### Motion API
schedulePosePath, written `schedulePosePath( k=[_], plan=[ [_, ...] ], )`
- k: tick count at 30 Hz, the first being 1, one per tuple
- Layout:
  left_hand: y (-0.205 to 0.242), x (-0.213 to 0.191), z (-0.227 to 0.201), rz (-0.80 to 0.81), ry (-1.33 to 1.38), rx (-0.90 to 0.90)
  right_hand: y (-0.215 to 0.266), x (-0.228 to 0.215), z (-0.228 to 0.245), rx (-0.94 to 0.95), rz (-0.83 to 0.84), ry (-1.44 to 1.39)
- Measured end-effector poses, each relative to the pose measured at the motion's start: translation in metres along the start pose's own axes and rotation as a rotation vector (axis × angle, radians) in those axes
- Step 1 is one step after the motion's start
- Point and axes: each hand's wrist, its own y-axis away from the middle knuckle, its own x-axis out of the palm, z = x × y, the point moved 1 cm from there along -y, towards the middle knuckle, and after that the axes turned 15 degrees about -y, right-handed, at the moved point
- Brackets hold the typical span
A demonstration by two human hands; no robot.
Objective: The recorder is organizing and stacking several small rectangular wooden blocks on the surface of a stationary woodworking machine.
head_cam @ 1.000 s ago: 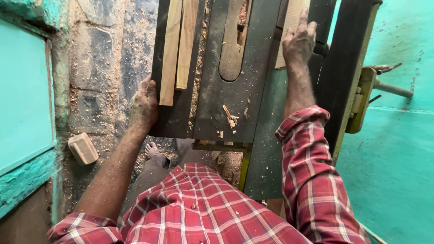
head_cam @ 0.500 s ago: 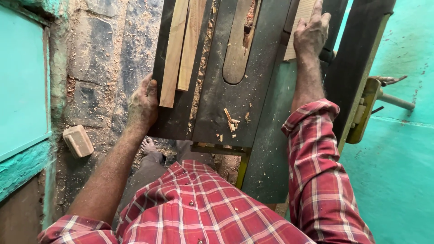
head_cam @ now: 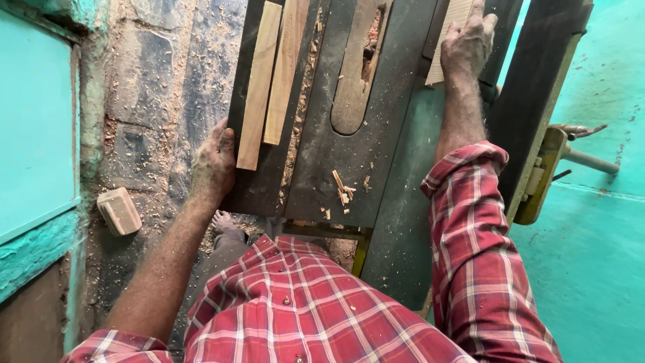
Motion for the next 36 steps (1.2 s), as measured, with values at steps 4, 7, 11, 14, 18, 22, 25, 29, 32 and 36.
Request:
schedulePosePath(
  k=[4, 7, 11, 14, 18, 22, 25, 29, 32, 36],
  plan=[
    [-0.001, 0.002, 0.005, 0.017, -0.003, -0.024, -0.004, 0.002, -0.003, -0.052, -0.009, 0.03],
    [-0.001, 0.002, 0.003, -0.047, -0.03, 0.044, -0.008, -0.002, -0.003, 0.02, 0.027, -0.014],
    [0.0, 0.0, 0.002, -0.018, -0.031, 0.008, -0.013, -0.002, 0.002, -0.024, 0.004, -0.009],
    [-0.001, 0.003, 0.002, -0.038, -0.04, 0.033, -0.015, -0.004, 0.002, -0.034, -0.001, -0.009],
    [-0.002, 0.005, 0.005, -0.019, -0.046, -0.019, -0.021, 0.003, -0.003, -0.041, -0.011, 0.01],
    [-0.002, 0.005, 0.005, -0.014, -0.043, -0.019, -0.024, -0.002, 0.008, -0.047, -0.02, 0.005],
    [-0.003, 0.007, 0.007, -0.062, -0.06, 0.008, -0.031, 0.003, 0.005, -0.001, -0.014, 0.012],
    [-0.002, 0.009, 0.01, -0.056, -0.074, -0.005, -0.04, 0.019, -0.014, 0.002, -0.032, 0.041],
    [0.001, 0.004, 0.008, -0.07, -0.07, 0.011, -0.042, 0.008, 0.005, 0.019, -0.041, -0.01],
    [0.02, 0.002, 0.013, -0.201, 0.048, 0.12, 0.002, -0.042, 0.065, 0.062, 0.053, -0.848]
  ],
)
